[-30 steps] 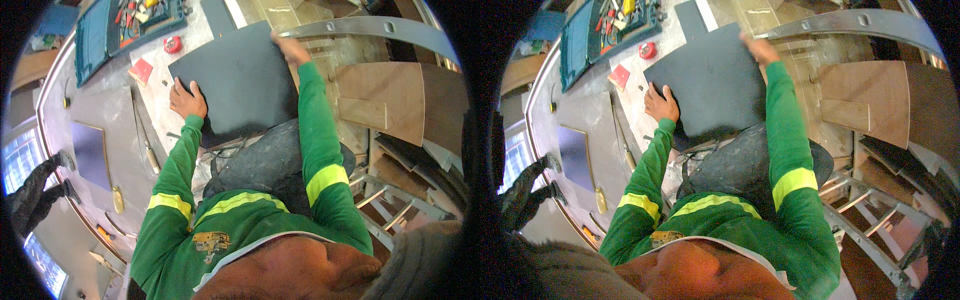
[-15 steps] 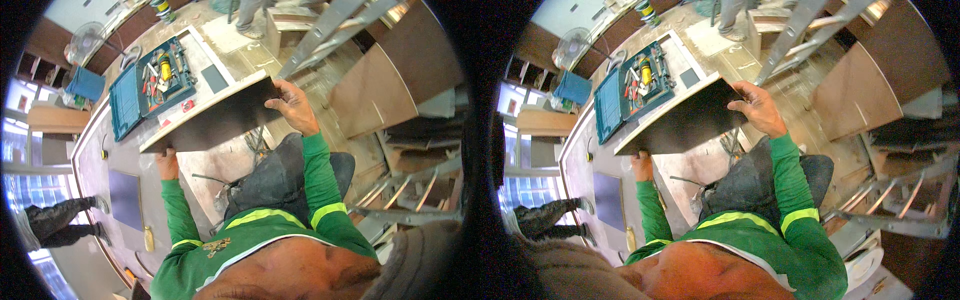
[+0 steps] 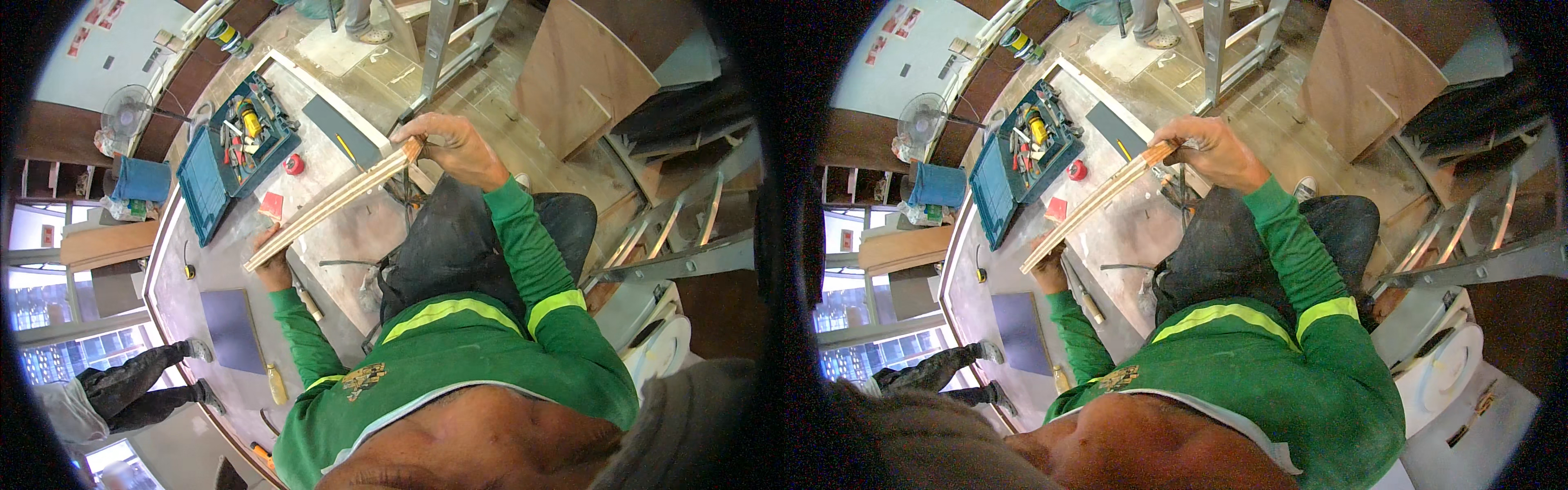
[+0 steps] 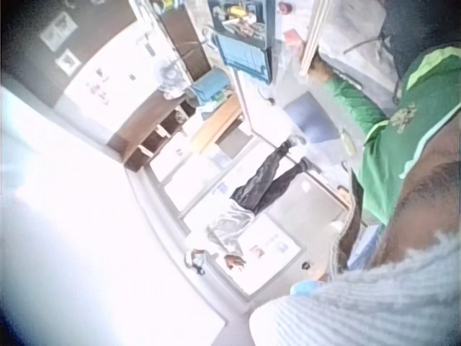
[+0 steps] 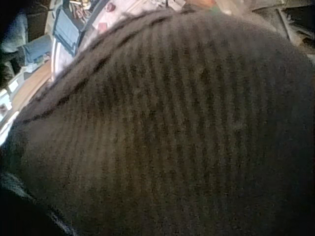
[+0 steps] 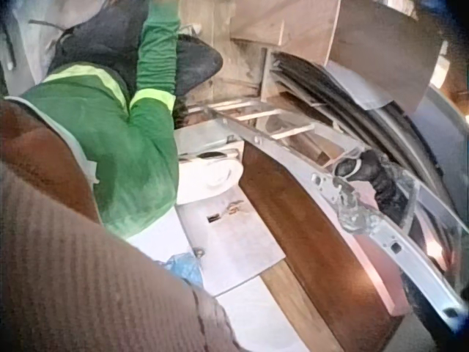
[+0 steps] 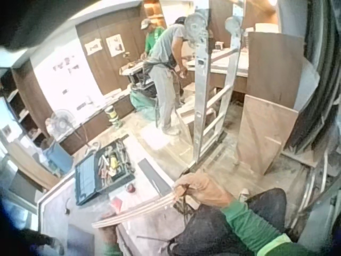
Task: The person uses a utility knife to cut a dark gray rectangular sheet of material. They repeatedly score the surface along a straight line and then snap the sheet to separate it. The person handles the sheet and the knife with both hands while working on a cluttered floor.
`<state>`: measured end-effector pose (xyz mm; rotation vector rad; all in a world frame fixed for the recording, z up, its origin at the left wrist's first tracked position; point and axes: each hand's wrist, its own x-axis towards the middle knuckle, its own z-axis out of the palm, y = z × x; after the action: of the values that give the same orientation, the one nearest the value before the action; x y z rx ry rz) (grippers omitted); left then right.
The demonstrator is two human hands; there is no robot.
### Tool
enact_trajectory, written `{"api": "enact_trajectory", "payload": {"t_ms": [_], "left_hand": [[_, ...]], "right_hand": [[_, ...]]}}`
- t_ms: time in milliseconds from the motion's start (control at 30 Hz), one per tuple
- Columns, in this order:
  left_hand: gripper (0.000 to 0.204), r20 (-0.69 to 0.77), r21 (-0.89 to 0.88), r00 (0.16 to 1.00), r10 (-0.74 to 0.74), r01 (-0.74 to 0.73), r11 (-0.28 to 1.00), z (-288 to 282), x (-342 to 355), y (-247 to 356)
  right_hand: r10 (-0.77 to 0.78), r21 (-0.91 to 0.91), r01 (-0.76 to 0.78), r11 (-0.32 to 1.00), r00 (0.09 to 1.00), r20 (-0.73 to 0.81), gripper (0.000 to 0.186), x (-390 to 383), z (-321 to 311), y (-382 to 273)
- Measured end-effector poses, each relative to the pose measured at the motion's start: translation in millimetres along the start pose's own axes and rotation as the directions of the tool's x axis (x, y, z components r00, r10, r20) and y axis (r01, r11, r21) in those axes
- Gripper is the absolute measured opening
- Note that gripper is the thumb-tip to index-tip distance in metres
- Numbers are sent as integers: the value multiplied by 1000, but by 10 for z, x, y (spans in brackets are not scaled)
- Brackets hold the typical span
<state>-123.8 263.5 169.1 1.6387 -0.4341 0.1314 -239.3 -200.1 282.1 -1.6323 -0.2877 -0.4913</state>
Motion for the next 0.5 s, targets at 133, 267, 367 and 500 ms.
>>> {"api": "enact_trajectory", "payload": {"t_ms": [133,267,367,500], "left_hand": [[36,-118,-28,992,46,-50,998,181,-223,11],[25,-138,-133,988,74,-93,987,125,-371,-102],[26,-161,-144,979,124,-147,978,185,-455,-155],[26,-162,-46,974,156,-165,985,182,-526,-179]], "right_hand": [[-88,-92,86,992,996,-10,37,-258,-35,64],[-132,-101,132,986,991,5,42,-484,7,129],[-140,-112,140,984,990,2,43,-589,25,85],[-124,-128,122,984,992,-9,42,-647,26,107]]}}
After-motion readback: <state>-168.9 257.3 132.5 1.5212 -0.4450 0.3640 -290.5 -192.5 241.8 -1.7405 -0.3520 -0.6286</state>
